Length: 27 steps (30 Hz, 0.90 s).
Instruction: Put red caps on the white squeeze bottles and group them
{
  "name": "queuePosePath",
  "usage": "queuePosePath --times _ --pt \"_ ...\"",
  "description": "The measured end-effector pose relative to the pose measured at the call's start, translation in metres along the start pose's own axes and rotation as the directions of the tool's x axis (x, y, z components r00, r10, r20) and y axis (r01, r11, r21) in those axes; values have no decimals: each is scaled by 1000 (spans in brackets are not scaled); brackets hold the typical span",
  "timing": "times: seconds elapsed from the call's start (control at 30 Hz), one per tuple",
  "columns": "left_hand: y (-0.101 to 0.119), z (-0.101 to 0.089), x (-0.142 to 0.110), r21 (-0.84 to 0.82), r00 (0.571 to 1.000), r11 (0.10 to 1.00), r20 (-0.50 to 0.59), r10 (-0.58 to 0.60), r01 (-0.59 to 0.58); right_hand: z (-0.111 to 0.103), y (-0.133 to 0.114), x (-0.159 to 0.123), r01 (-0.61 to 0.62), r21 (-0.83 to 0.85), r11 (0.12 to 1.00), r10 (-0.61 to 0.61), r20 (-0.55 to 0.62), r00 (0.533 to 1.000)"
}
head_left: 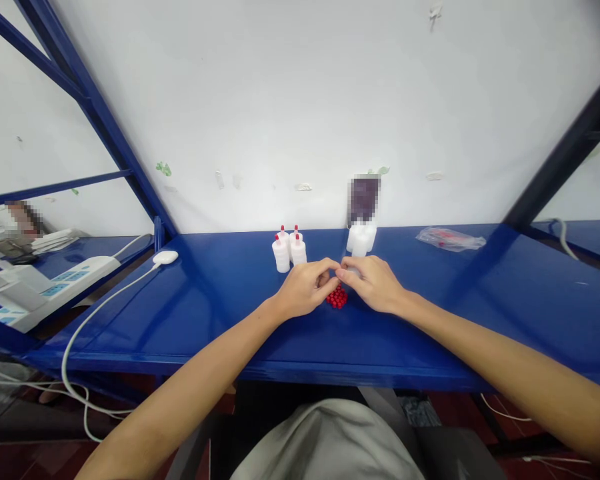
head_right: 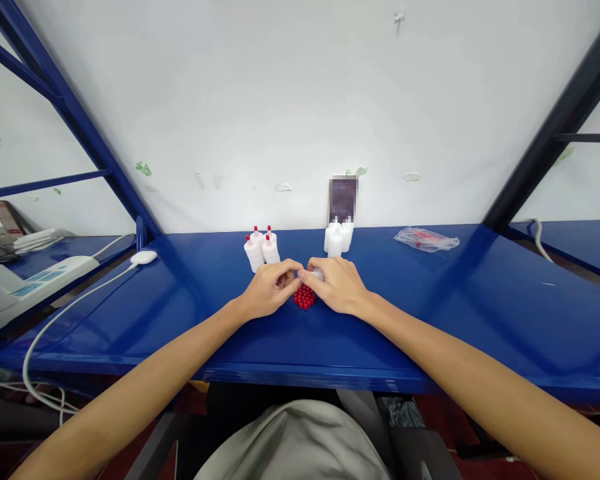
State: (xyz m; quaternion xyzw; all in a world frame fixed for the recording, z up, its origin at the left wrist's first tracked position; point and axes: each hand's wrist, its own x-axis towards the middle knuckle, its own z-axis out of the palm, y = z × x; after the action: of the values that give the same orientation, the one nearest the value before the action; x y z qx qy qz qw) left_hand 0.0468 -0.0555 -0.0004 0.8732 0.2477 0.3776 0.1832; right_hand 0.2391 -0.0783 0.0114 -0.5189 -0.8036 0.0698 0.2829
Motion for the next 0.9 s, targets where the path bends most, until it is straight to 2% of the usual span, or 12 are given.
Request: queuePosePath --times 0.1,0.27,0.4,0.57,0.73,0.9 --pt "2 -2 0 34 1000 999 -2 11 -11 -1 -1 0 -24 -52 998 24 -3 1000" --pt "4 -4 0 72 998 997 60 32 -36 -2 -4 -1 -18 -138 990 25 47 999" --pt "5 -5 -1 92 995 994 83 48 -56 -3 -6 -2 16 -143 990 0 113 994" --pt "6 -7 0 133 989 985 118 94 -109 -5 -9 -3 41 -163 986 -20 128 992" --pt "4 -7 0 153 982 977 142 125 -146 -5 -11 -3 24 -125 992 -9 120 993" --pt "2 -3 -2 168 986 973 89 144 -157 -4 -8 -3 76 -13 997 -74 96 993"
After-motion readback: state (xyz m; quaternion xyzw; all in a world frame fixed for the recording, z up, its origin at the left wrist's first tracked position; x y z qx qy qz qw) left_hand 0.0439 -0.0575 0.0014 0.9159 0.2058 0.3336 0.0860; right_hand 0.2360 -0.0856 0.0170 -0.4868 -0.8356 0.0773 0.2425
